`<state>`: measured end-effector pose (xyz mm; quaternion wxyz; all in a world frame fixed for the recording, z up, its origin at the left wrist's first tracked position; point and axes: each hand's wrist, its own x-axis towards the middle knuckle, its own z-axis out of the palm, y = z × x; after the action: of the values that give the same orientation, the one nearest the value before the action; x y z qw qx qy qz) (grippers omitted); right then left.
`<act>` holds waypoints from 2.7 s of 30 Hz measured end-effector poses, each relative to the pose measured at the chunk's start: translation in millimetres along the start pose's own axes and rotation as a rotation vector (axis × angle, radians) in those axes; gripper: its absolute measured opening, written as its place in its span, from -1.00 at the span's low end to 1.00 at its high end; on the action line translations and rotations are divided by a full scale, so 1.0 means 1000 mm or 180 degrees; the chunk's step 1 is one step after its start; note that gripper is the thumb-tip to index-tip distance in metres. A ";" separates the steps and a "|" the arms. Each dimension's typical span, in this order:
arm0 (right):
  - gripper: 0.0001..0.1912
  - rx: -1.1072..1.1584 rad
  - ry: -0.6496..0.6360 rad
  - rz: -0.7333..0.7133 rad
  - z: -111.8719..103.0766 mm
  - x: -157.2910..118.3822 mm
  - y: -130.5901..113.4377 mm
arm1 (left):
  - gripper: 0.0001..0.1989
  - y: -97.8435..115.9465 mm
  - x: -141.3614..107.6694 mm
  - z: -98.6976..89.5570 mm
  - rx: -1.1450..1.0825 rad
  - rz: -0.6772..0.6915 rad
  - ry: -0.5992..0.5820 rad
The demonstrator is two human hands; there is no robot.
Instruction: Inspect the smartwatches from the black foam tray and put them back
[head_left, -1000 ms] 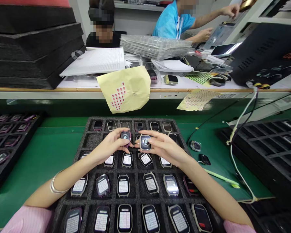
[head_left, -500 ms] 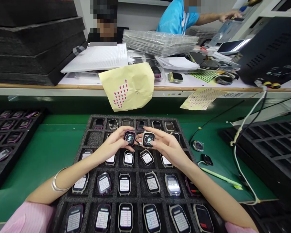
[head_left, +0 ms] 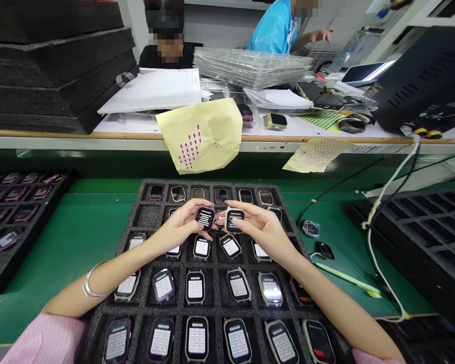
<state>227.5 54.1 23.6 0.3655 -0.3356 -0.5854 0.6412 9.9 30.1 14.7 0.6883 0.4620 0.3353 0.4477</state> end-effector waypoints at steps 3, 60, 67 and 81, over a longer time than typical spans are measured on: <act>-0.63 0.0135 -0.0044 0.0076 -0.001 -0.001 -0.001 | -0.65 0.000 0.000 0.000 0.0057 0.0056 0.0034; -0.73 -0.2507 0.1070 -0.0324 -0.085 -0.039 0.013 | -0.70 0.010 0.021 -0.108 0.4840 -0.0164 0.1920; -0.81 0.0189 0.1365 0.0117 -0.071 -0.021 -0.002 | -0.67 0.023 0.007 -0.115 0.3360 0.0227 0.1792; -0.62 -0.0111 0.0197 0.0428 -0.004 0.029 -0.011 | -0.66 0.029 -0.019 -0.023 0.0057 -0.0131 0.0456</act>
<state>216.8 81.1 34.2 0.3336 -0.4002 -0.5611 0.6433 -26.7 25.0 34.2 0.6674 0.4279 0.3971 0.4624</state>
